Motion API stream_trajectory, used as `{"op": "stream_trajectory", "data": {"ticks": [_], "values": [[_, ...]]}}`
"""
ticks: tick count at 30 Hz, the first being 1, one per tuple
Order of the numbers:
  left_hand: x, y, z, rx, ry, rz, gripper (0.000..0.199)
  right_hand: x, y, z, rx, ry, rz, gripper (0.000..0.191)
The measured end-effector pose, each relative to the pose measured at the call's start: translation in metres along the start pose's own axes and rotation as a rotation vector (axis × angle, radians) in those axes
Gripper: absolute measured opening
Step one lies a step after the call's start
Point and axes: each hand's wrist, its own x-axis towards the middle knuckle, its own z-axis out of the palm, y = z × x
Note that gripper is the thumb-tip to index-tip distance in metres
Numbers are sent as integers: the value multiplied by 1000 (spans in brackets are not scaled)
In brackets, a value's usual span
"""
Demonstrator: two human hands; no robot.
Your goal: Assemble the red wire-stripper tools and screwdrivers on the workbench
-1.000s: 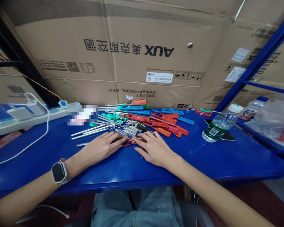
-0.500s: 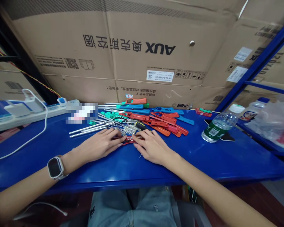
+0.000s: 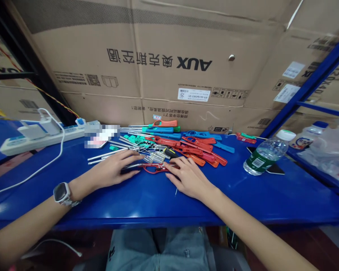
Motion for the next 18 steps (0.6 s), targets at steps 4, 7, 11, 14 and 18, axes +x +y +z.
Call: {"op": "stream_trajectory", "data": {"ticks": [4, 7, 11, 14, 18], "values": [[-4, -6, -8, -120, -69, -84, 27, -2, -1, -1, -39, 24, 3, 40], [-3, -6, -7, -169, -83, -84, 24, 4, -6, -4, -51, 95, -15, 39], [-3, -4, -1, -184, -41, -76, 22, 31, -23, -2, 58, 157, -82, 33], [-4, -4, 2, -227, -9, -86, 22, 56, -35, 7, 136, 63, -120, 28], [-5, -5, 4, -279, 18, -121, 18, 72, -39, 23, 241, 49, -96, 20]]}}
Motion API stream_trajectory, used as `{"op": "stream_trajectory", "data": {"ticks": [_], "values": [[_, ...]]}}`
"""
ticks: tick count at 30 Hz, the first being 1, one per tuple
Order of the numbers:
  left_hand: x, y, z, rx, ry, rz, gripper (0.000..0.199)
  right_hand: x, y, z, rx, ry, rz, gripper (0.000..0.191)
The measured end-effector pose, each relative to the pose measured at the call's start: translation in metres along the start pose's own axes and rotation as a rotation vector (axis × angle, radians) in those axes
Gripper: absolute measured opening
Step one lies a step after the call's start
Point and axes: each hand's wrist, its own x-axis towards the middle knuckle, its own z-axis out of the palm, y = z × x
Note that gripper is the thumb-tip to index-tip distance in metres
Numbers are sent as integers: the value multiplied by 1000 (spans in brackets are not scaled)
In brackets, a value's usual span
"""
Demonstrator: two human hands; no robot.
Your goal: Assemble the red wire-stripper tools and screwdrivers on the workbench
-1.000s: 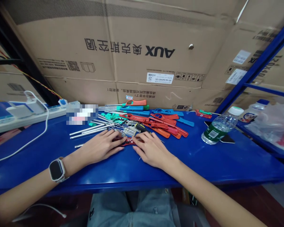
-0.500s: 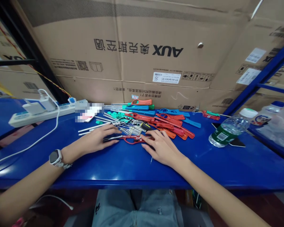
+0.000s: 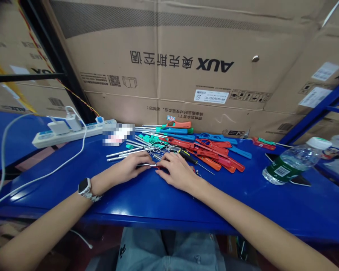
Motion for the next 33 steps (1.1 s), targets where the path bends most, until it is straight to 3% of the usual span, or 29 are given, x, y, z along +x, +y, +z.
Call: {"op": "stream_trajectory", "data": {"ticks": [5, 22, 28, 33], "values": [[0, 1, 0, -5, 5, -22, 15, -5, 6, 9, 95, 83, 26, 14], [-1, -2, 1, 163, -18, 48, 23, -5, 3, 14, 114, 124, 90, 13], [-1, 11, -6, 218, -3, 5, 28, -6, -3, 5, 134, 186, 139, 20], [13, 14, -19, 228, 94, -31, 29, 8, 24, -16, 99, 273, 173, 20]]}}
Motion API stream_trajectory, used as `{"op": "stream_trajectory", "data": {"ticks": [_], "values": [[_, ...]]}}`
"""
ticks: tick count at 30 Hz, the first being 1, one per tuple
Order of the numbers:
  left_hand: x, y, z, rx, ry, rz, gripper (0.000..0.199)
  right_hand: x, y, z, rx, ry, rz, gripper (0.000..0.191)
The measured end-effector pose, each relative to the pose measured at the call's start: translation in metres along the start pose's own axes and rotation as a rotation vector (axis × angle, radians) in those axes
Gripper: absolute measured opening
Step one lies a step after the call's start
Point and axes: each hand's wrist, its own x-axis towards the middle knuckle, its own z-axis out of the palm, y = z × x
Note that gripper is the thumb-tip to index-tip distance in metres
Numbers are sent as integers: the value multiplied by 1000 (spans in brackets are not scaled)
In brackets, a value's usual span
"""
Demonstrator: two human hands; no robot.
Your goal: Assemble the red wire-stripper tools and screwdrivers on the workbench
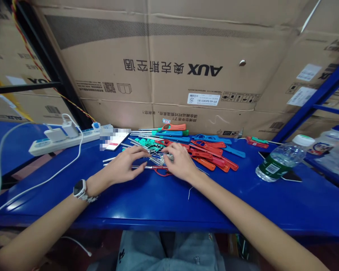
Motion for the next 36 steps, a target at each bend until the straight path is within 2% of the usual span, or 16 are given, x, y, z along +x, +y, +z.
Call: {"op": "stream_trajectory", "data": {"ticks": [2, 6, 9, 13, 18, 24, 26, 29, 32, 36], "values": [[17, -3, -1, 5, -7, 3, 27, 18, 13, -7, -111, -28, 65, 19], [53, -9, 5, 44, -48, -40, 23, 51, 32, -12, -302, -172, 197, 28], [64, -14, 15, 26, 29, -78, 22, 64, 39, -8, -325, -249, 256, 32], [54, -22, 21, -50, 114, -99, 21, 67, 45, -4, -282, -242, 286, 31], [41, -32, 16, -112, 152, -167, 21, 63, 51, -4, -210, -204, 282, 26], [42, -23, 16, -116, 212, -124, 21, 51, 52, -10, -55, -104, 195, 29], [43, -21, 15, -107, 232, -99, 21, 48, 52, -11, -73, -94, 169, 29], [41, -25, 14, -81, 221, -103, 20, 46, 52, -12, -185, -151, 197, 27], [38, -39, 12, -27, 178, -142, 17, 47, 52, -11, -249, -214, 263, 26], [36, -55, 12, 28, 57, -222, 15, 51, 48, -8, -253, -172, 256, 29]]}}
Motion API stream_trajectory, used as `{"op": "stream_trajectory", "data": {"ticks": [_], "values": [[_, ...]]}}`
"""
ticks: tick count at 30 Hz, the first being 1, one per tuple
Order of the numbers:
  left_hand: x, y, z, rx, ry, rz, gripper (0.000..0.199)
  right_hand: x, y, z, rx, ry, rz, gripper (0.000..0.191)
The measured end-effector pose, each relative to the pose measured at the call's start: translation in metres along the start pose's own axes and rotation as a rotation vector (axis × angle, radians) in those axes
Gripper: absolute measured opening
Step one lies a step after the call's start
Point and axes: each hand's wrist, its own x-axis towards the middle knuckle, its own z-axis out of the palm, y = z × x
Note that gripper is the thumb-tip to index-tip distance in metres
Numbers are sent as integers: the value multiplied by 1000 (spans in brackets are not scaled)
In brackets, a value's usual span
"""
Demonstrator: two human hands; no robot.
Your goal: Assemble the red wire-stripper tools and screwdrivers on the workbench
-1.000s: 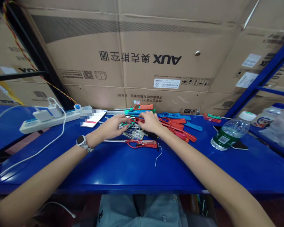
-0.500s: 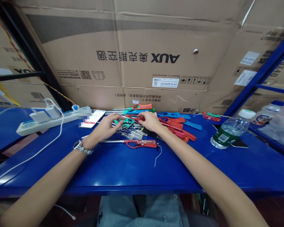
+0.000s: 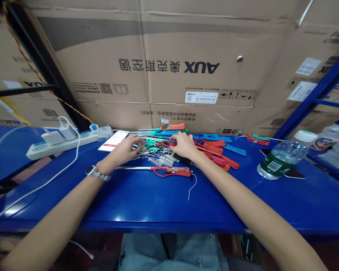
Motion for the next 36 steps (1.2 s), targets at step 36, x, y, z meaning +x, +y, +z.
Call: {"op": "stream_trajectory", "data": {"ticks": [36], "values": [[0, 4, 0, 26, 29, -45, 13, 62, -50, 8, 107, -340, -371, 12]]}}
